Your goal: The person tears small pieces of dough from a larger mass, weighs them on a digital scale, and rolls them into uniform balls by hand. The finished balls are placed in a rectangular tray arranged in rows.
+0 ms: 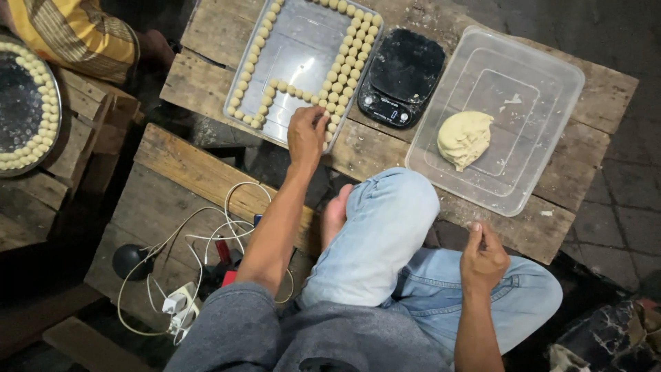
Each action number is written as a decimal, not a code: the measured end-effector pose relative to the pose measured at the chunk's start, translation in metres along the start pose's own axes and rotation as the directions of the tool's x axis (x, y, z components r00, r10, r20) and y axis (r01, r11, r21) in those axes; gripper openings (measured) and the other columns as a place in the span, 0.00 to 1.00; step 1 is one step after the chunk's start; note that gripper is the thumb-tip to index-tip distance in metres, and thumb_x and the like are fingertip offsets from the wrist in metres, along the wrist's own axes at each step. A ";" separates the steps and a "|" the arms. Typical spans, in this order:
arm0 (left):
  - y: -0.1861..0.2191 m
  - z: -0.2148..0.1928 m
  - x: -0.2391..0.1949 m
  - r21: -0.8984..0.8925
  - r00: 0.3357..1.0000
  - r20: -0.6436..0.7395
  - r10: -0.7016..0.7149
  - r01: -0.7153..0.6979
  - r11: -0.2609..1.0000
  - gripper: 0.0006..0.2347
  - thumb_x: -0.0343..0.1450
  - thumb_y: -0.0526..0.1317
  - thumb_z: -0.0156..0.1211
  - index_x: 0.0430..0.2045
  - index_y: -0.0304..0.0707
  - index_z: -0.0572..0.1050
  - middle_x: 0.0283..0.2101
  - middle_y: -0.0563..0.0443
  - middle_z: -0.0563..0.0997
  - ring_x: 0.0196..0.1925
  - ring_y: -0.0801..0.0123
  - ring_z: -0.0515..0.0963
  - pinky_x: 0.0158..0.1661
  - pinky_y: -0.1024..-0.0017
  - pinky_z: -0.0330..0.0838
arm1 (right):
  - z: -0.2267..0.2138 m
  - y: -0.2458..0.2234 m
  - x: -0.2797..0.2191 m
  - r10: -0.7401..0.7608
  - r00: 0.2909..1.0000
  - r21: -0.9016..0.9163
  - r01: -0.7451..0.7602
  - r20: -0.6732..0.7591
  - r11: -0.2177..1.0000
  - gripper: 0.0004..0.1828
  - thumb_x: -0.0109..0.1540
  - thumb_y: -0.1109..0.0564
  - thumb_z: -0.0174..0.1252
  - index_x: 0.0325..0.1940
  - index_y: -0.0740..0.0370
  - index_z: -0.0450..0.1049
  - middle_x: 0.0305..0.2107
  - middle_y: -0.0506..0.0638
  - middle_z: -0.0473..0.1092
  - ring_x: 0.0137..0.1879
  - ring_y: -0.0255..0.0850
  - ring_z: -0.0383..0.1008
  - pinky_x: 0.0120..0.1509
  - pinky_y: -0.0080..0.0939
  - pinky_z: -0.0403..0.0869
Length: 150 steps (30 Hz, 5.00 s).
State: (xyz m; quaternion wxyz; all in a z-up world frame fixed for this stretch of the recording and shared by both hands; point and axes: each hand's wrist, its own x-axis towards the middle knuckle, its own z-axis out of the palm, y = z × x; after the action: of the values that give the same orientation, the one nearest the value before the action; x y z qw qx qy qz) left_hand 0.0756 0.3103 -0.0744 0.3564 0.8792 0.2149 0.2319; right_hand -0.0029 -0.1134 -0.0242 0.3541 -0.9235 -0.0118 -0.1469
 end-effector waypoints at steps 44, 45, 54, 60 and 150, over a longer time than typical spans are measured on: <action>0.228 0.141 -0.013 0.097 0.765 0.605 0.223 -0.348 0.932 0.22 0.62 0.38 0.70 0.48 0.36 0.69 0.48 0.40 0.75 0.47 0.38 0.81 0.45 0.47 0.81 | 0.095 -0.012 0.125 -0.051 0.998 0.227 0.055 -0.024 0.972 0.22 0.57 0.65 0.71 0.56 0.68 0.77 0.45 0.62 0.72 0.41 0.57 0.80 0.39 0.43 0.81; 0.210 0.172 -0.022 0.088 0.763 0.601 0.238 -0.359 0.929 0.22 0.62 0.38 0.70 0.48 0.36 0.69 0.48 0.40 0.75 0.47 0.38 0.81 0.45 0.47 0.81 | 0.093 -0.022 0.135 -0.054 0.998 0.223 0.061 -0.039 0.973 0.22 0.57 0.65 0.71 0.56 0.68 0.77 0.45 0.62 0.72 0.41 0.57 0.80 0.39 0.43 0.81; 0.164 0.238 -0.038 0.319 0.777 0.595 0.205 -0.462 0.827 0.18 0.68 0.41 0.61 0.49 0.32 0.67 0.47 0.41 0.73 0.38 0.43 0.82 0.35 0.42 0.79 | 0.113 -0.009 0.158 0.054 0.951 -0.201 0.009 0.303 0.979 0.08 0.67 0.48 0.57 0.48 0.45 0.78 0.43 0.44 0.68 0.52 0.46 0.76 0.56 0.42 0.77; 0.180 0.221 -0.028 0.256 0.639 0.761 0.108 -0.449 0.856 0.16 0.73 0.35 0.52 0.55 0.31 0.66 0.44 0.39 0.73 0.42 0.42 0.83 0.42 0.47 0.80 | 0.094 -0.039 0.158 0.120 0.965 0.012 -0.126 0.234 0.992 0.19 0.72 0.52 0.40 0.44 0.59 0.77 0.39 0.57 0.71 0.50 0.59 0.77 0.54 0.58 0.77; 0.235 0.254 -0.070 0.318 0.860 0.368 0.353 -0.473 0.822 0.06 0.63 0.23 0.56 0.15 0.25 0.77 0.19 0.33 0.68 0.23 0.44 0.75 0.18 0.43 0.68 | 0.044 -0.013 -0.055 -0.274 0.956 -0.347 0.295 0.108 0.890 0.06 0.63 0.50 0.63 0.42 0.49 0.81 0.24 0.45 0.69 0.34 0.44 0.76 0.38 0.45 0.74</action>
State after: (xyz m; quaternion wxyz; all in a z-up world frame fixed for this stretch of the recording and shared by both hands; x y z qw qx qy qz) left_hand 0.2127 -0.0156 -0.0836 0.1387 0.9827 0.0044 0.1228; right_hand -0.0451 -0.0701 -0.0621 0.1536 -0.9646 -0.1299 -0.1708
